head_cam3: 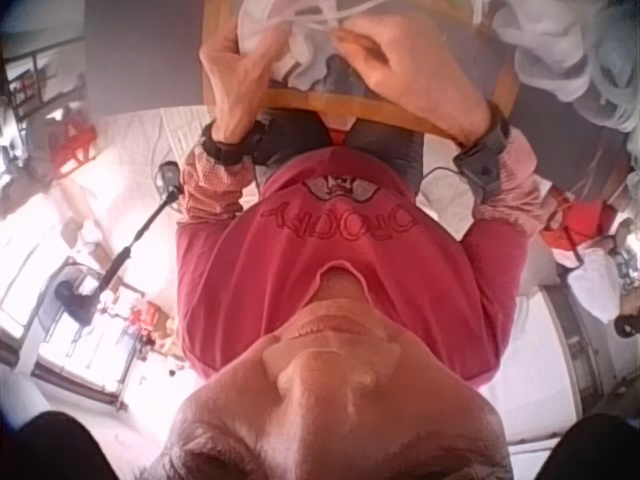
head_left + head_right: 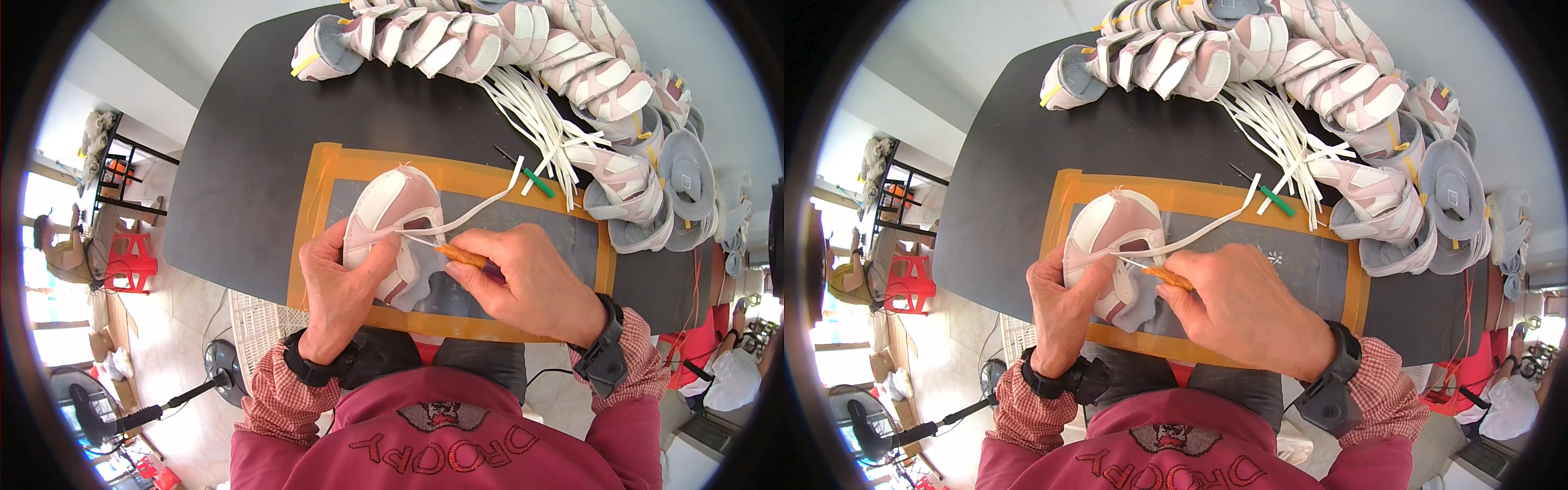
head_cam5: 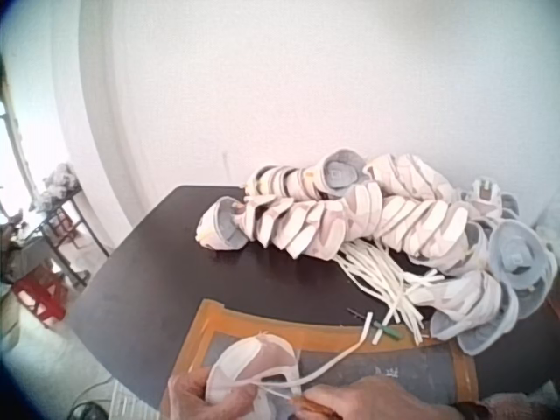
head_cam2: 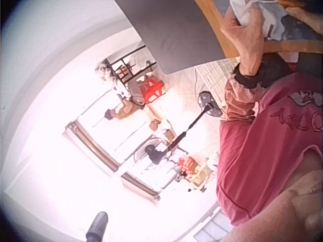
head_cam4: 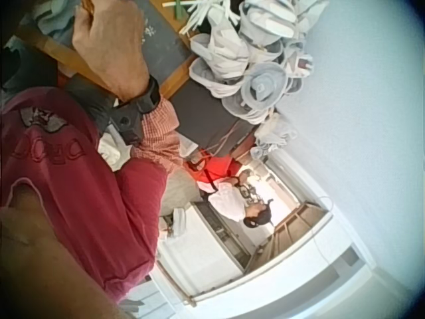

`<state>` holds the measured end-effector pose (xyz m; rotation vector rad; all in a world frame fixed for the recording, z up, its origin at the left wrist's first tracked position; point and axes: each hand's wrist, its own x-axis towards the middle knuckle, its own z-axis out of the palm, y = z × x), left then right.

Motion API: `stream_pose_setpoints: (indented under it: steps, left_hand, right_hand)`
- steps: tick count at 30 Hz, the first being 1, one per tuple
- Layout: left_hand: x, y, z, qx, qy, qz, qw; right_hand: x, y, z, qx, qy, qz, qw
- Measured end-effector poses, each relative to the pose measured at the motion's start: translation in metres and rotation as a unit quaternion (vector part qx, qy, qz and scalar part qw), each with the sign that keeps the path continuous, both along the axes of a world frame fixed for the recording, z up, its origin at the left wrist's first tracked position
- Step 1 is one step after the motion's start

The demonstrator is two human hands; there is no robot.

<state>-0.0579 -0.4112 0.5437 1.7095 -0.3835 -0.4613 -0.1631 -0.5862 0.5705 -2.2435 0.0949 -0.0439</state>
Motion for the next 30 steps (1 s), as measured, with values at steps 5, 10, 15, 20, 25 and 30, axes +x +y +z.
stream_pose_setpoints:
  steps: [5,10,15,20,25,30]
  left_hand:
    - [-0.001,-0.001,0.001,0.011,-0.006,-0.004,1.000]
    - [-0.002,-0.001,0.001,0.015,-0.031,-0.008,0.999]
    - [-0.002,0.001,-0.001,0.003,-0.047,-0.030,0.998]
    - [0.006,0.010,-0.001,-0.036,0.039,-0.039,0.998]
    - [0.019,0.020,-0.015,-0.089,0.192,0.021,0.977]
    - [0.020,0.009,-0.003,-0.108,0.113,-0.071,0.985]
  right_hand:
    - [0.001,-0.001,-0.002,0.011,0.001,-0.001,1.000]
    - [0.005,0.000,0.002,0.047,0.055,-0.014,0.997]
    - [0.005,0.000,0.000,0.062,0.056,-0.032,0.996]
    - [0.005,0.001,-0.001,0.078,0.046,-0.050,0.995]
    - [0.004,0.001,0.001,0.086,0.053,-0.058,0.993]
    - [0.004,-0.001,-0.002,0.073,0.044,-0.050,0.995]
